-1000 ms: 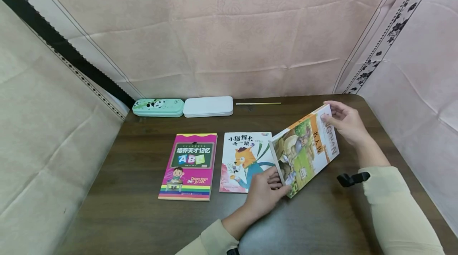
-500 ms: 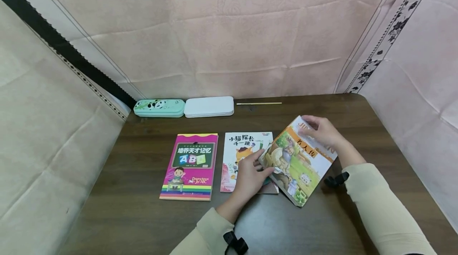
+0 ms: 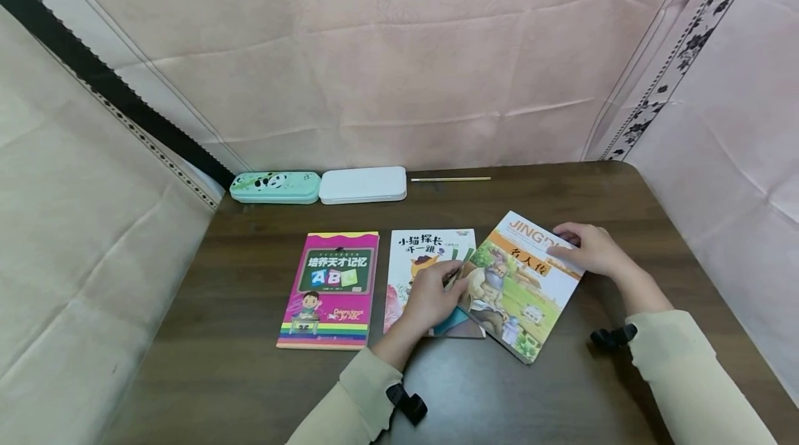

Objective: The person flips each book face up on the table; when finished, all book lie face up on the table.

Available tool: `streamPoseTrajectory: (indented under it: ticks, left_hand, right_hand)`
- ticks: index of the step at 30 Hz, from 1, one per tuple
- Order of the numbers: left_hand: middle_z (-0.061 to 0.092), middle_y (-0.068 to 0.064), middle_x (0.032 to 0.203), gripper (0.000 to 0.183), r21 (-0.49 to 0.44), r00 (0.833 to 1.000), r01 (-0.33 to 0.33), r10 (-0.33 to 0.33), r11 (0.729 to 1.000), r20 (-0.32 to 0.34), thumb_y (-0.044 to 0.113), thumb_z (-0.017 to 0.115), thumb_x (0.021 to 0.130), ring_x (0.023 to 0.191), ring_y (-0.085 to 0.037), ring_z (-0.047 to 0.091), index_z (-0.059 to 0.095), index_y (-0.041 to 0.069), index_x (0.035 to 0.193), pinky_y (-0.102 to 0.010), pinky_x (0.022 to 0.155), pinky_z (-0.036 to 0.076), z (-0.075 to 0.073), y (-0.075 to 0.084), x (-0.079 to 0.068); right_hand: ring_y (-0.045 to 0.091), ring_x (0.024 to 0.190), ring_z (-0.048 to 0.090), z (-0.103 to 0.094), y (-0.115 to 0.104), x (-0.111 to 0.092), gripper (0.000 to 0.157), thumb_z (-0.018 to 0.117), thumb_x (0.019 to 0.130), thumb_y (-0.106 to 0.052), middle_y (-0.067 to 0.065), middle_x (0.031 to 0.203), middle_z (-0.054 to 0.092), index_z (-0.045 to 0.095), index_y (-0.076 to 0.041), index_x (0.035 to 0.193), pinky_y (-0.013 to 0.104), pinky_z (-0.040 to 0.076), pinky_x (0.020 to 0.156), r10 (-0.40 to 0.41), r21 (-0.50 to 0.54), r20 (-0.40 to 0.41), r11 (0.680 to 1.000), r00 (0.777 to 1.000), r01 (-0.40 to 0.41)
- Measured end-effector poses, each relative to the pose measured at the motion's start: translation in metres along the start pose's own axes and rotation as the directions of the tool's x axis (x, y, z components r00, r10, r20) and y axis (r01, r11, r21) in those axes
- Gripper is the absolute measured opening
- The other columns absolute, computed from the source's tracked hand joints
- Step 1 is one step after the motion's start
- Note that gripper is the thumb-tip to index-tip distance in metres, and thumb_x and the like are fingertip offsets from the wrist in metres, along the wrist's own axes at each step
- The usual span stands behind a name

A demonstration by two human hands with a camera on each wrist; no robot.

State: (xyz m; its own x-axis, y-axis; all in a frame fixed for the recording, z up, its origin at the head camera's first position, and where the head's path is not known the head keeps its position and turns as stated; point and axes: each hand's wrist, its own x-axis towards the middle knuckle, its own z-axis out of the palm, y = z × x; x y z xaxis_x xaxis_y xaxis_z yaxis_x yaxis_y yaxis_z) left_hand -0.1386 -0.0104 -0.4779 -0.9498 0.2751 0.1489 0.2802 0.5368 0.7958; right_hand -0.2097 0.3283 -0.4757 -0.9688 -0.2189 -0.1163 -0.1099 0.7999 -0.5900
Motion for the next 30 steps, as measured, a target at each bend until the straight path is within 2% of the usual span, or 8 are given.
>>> streamPoseTrajectory:
  ticks: [4,6,8,11,14,18,24,30]
  left_hand:
    - [0.072,-0.002,0.107,0.021,-0.018,0.999,-0.023,0.023,1.0,0.038,0.02,0.067,0.1,0.093,-0.012,0.064,0.074,0.01,0.118,-0.027,0.081,0.054,0.001,0.0,0.005]
    - [0.069,0.0,0.097,0.017,-0.02,0.997,-0.045,0.046,0.999,0.056,0.02,0.066,0.1,0.082,-0.011,0.057,0.074,0.011,0.112,-0.025,0.072,0.049,0.002,-0.001,0.008]
    - [0.067,0.001,0.094,0.015,-0.026,0.996,-0.052,0.054,0.998,0.069,0.019,0.066,0.1,0.078,-0.01,0.053,0.074,0.012,0.11,-0.024,0.069,0.045,0.003,-0.002,0.01]
    - [0.068,0.0,0.096,0.017,-0.034,0.996,-0.034,0.037,0.999,0.078,0.02,0.066,0.1,0.08,-0.011,0.054,0.074,0.011,0.113,-0.024,0.071,0.047,0.004,-0.003,0.01]
    - [0.072,-0.002,0.107,0.024,-0.04,0.997,-0.018,0.021,0.999,0.079,0.02,0.066,0.1,0.092,-0.011,0.064,0.073,0.009,0.121,-0.026,0.08,0.053,0.005,-0.002,0.009]
    - [0.074,-0.008,0.113,0.032,-0.081,0.994,-0.004,0.013,0.997,0.11,0.021,0.068,0.099,0.1,-0.016,0.071,0.069,0.006,0.128,-0.025,0.083,0.056,0.009,0.001,0.006]
    - [0.074,-0.007,0.113,0.037,-0.15,0.984,0.044,-0.017,0.988,0.178,0.021,0.069,0.098,0.09,-0.01,0.07,0.067,0.007,0.133,-0.02,0.077,0.055,0.018,0.004,-0.002]
    - [0.071,-0.007,0.119,0.042,-0.208,0.974,0.094,-0.047,0.973,0.222,0.025,0.069,0.098,0.098,-0.014,0.071,0.065,0.007,0.136,-0.021,0.082,0.055,0.023,0.009,-0.004]
  right_hand:
    - [0.033,0.094,0.057,-0.008,0.009,-0.017,0.058,0.072,0.093,-0.043,0.021,0.107,0.066,0.063,0.005,0.124,0.047,0.05,0.079,0.017,-0.075,-0.012,0.997,1.0,-0.018]
    - [0.03,0.087,0.056,-0.011,0.012,-0.024,0.059,0.072,0.093,-0.045,0.018,0.099,0.066,0.064,0.006,0.12,0.042,0.048,0.073,0.04,-0.107,-0.017,0.993,0.999,-0.042]
    - [0.027,0.08,0.057,-0.014,0.014,-0.031,0.061,0.071,0.093,-0.047,0.014,0.092,0.065,0.063,0.008,0.118,0.038,0.046,0.066,0.073,-0.115,-0.016,0.991,0.997,-0.075]
    - [0.021,0.069,0.061,-0.013,0.016,-0.037,0.066,0.069,0.094,-0.049,0.01,0.084,0.065,0.059,0.011,0.12,0.034,0.049,0.058,0.139,-0.044,0.013,0.989,0.99,-0.138]
    - [0.018,0.064,0.067,-0.01,0.017,-0.038,0.068,0.07,0.094,-0.046,0.011,0.082,0.067,0.054,0.013,0.124,0.034,0.057,0.056,0.178,0.072,0.033,0.981,0.984,-0.18]
    - [0.018,0.069,0.07,-0.005,0.016,-0.035,0.067,0.069,0.096,-0.041,0.017,0.091,0.065,0.05,0.014,0.13,0.033,0.06,0.06,0.18,0.145,-0.001,0.973,0.984,-0.178]
    - [0.021,0.078,0.07,-0.003,0.009,-0.026,0.069,0.063,0.101,-0.036,0.031,0.112,0.057,0.04,0.015,0.141,0.035,0.061,0.066,0.193,0.158,-0.046,0.97,0.98,-0.183]
    - [0.039,0.098,0.064,-0.002,0.008,-0.016,0.077,0.066,0.099,-0.033,0.036,0.124,0.053,0.032,0.018,0.146,0.045,0.058,0.076,0.192,0.094,-0.078,0.978,0.978,-0.184]
